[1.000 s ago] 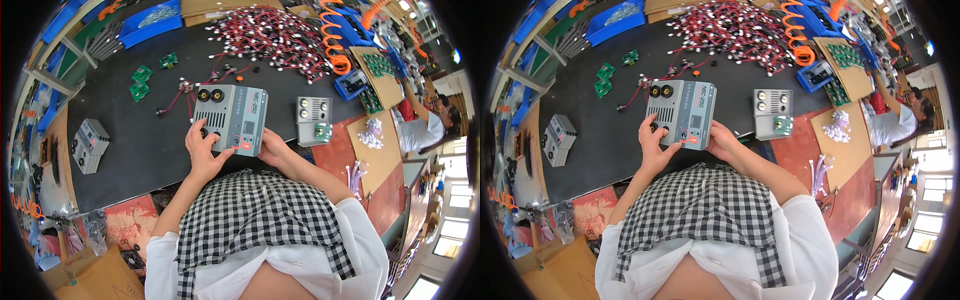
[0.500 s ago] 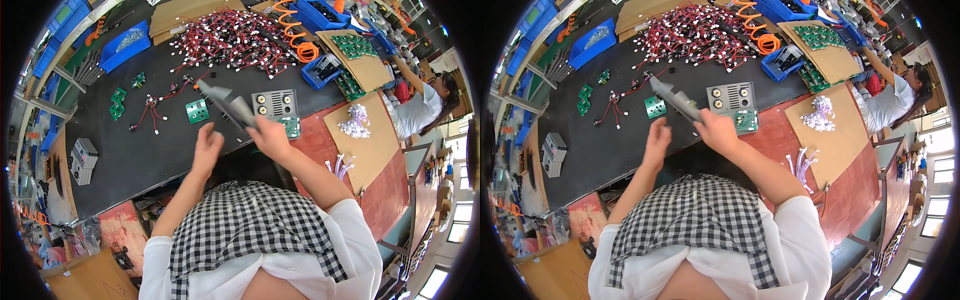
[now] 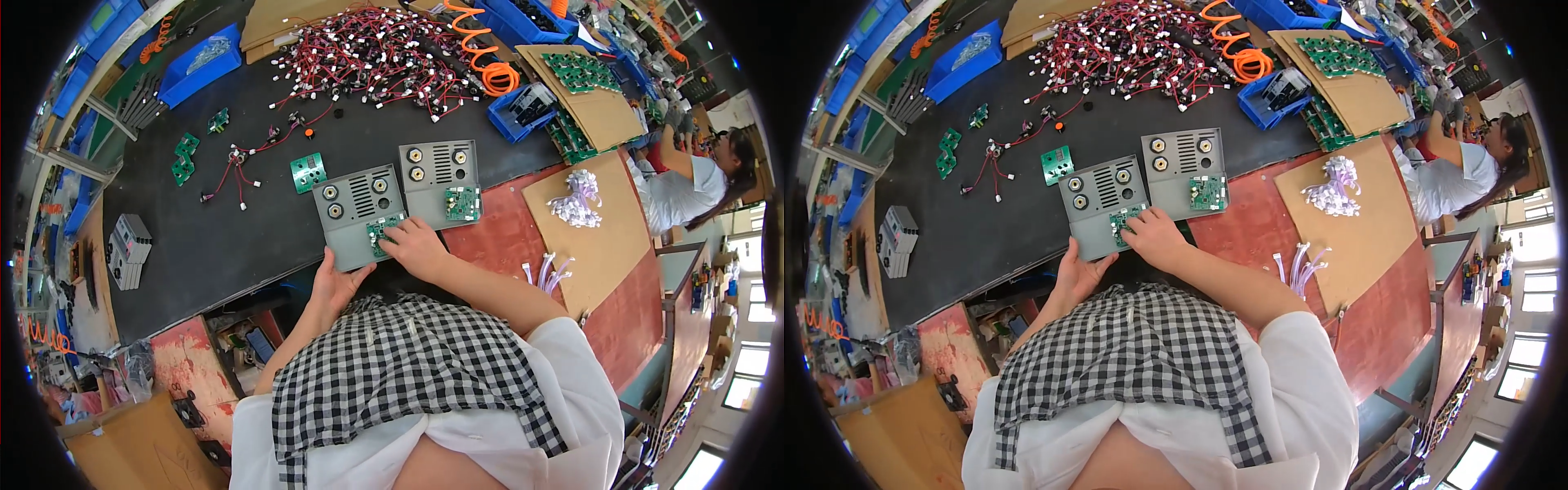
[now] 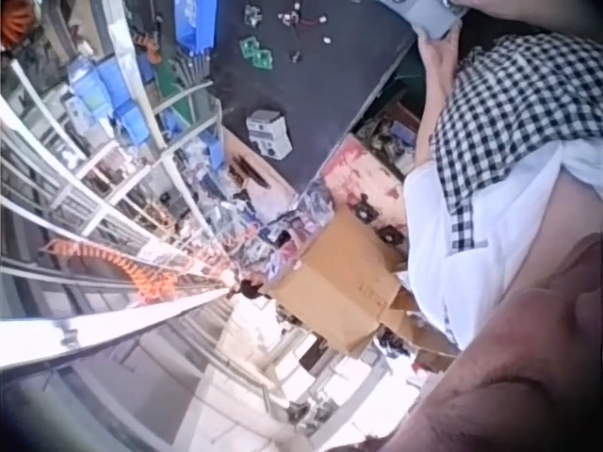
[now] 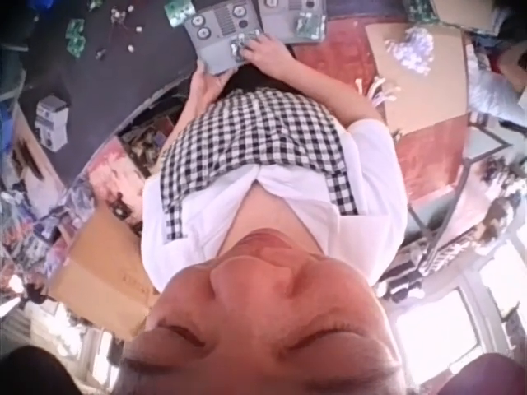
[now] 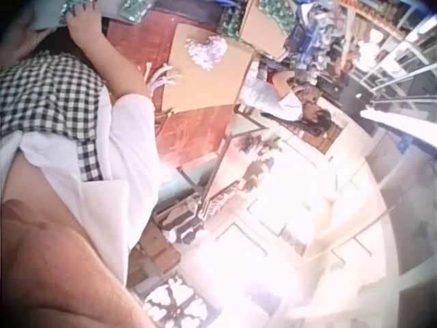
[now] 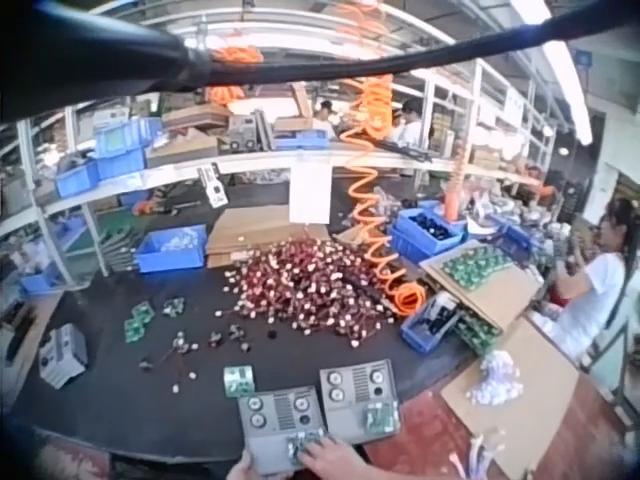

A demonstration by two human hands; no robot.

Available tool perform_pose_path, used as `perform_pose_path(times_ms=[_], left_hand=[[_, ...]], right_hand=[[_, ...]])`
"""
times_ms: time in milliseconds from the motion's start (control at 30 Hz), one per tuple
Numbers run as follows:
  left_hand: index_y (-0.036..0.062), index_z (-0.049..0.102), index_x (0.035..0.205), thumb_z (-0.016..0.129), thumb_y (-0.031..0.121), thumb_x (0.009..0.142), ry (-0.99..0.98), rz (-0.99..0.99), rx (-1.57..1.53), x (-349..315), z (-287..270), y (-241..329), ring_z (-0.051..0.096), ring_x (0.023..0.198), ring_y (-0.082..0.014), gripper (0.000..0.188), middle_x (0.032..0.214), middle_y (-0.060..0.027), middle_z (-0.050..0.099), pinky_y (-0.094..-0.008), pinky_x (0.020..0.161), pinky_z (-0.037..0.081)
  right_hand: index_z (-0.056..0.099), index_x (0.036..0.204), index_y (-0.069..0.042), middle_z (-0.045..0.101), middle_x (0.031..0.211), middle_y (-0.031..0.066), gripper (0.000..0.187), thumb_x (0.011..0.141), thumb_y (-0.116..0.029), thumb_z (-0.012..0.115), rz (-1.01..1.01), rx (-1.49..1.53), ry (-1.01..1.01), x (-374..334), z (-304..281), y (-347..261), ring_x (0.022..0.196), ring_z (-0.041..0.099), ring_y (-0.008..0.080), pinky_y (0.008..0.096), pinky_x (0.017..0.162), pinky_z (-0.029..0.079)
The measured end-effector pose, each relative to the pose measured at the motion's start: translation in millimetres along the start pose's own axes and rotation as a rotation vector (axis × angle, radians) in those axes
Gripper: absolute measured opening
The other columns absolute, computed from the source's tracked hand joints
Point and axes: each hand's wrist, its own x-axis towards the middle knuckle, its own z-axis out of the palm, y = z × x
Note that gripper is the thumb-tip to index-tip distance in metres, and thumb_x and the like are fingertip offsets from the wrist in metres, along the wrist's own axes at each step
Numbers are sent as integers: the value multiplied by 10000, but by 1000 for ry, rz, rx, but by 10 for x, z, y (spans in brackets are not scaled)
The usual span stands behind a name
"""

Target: Assembling circuit boards and cooling fans into electrical enclosures for power units.

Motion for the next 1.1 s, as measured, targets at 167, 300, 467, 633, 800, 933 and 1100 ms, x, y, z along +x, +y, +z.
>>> perform_pose_path(times_ms=[167,300,467,633,800,933,1100], left_hand=[[45,277,1230,276,452,863,-37,-69,9,101,-52,125,467,1012,-340,548,1172,-171,408,-383,830,448],[16,297,1203,346,461,844,4,-149,83,87,-277,207,451,1039,-307,574,1147,-171,419,-397,853,418],[-21,379,1145,420,421,838,-2,-225,472,-375,-609,704,522,936,-276,539,1034,-176,498,-358,809,427],[7,526,964,490,205,836,198,195,832,-1041,-888,1872,598,710,-204,239,805,-125,592,-277,618,496],[50,496,1006,630,292,676,1303,1127,1890,-1580,-1581,3403,450,963,-297,431,1006,-124,500,-424,807,352],[45,463,1085,608,384,684,1760,804,1774,-1857,-1886,4054,330,1144,-284,545,1206,-141,368,-511,923,244],[94,497,1051,612,395,678,1653,667,1692,-1843,-2145,4374,301,1167,-276,493,1228,-136,344,-512,917,254]], right_hand=[[568,838,-135,525,881,10,192,658,-159,504,0,-42,-23,71,72,28,829,485,192,323,734,382],[542,783,-142,498,881,15,136,648,-164,535,17,-13,8,126,96,-4,833,466,198,333,739,372],[557,792,-142,500,900,28,151,666,-213,602,112,31,-116,259,-79,-145,865,463,230,369,775,350],[565,823,-128,512,892,45,214,657,-248,625,213,58,32,729,-115,-179,880,470,241,373,776,351],[527,1018,-97,508,999,84,418,697,-358,583,477,-82,43,1797,128,-116,938,476,262,380,796,369],[538,1023,-87,524,1046,88,504,717,-487,531,790,-185,-466,2446,302,-61,1002,468,244,378,829,360],[524,940,-90,580,944,86,474,691,-492,570,833,-148,-433,2614,452,-75,925,530,253,387,778,402]])
